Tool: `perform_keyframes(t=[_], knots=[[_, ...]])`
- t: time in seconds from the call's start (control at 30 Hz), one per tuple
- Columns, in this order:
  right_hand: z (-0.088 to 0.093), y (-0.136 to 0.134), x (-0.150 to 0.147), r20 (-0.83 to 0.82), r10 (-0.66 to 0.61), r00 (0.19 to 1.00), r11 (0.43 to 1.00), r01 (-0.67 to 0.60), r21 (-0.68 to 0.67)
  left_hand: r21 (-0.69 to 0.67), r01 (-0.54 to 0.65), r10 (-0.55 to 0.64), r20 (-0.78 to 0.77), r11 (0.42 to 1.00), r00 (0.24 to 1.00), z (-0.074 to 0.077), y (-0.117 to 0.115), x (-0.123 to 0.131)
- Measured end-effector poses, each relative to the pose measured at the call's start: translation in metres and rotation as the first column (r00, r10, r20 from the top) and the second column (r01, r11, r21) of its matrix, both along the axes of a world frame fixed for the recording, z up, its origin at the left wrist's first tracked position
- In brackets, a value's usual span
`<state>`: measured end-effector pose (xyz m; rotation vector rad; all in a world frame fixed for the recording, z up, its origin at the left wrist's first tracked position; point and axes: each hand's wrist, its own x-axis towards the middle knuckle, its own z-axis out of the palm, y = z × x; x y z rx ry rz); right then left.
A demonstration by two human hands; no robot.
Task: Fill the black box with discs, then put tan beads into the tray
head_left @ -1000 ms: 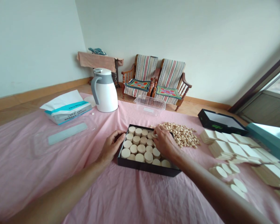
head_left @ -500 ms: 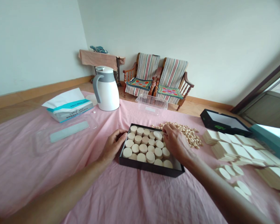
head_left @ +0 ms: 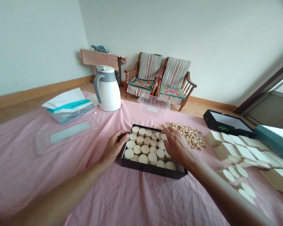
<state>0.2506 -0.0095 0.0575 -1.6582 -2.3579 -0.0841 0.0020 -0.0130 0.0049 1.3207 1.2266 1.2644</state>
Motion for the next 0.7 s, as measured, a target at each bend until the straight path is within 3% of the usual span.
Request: perform_keyframes(t=[0.2,0.4,0.7], knots=[[0.002,0.006,-0.01,0.017,0.095,0.995,0.994,-0.095,0.05,0.018,0.005,-0.005,0.004,1.0,1.0,0.0,0.0,0.0],[-0.008,0.005,-0.015,0.071,0.085,0.994,0.99,-0.092,0.102,0.022,0.008,-0.008,-0.013,1.0,1.0,-0.001,0.0,-0.001],[-0.005,0.0,-0.019,0.139,0.074,0.988,0.989,-0.091,0.121,0.01,0.009,-0.008,-0.002,1.0,1.0,0.0,0.0,0.0]])
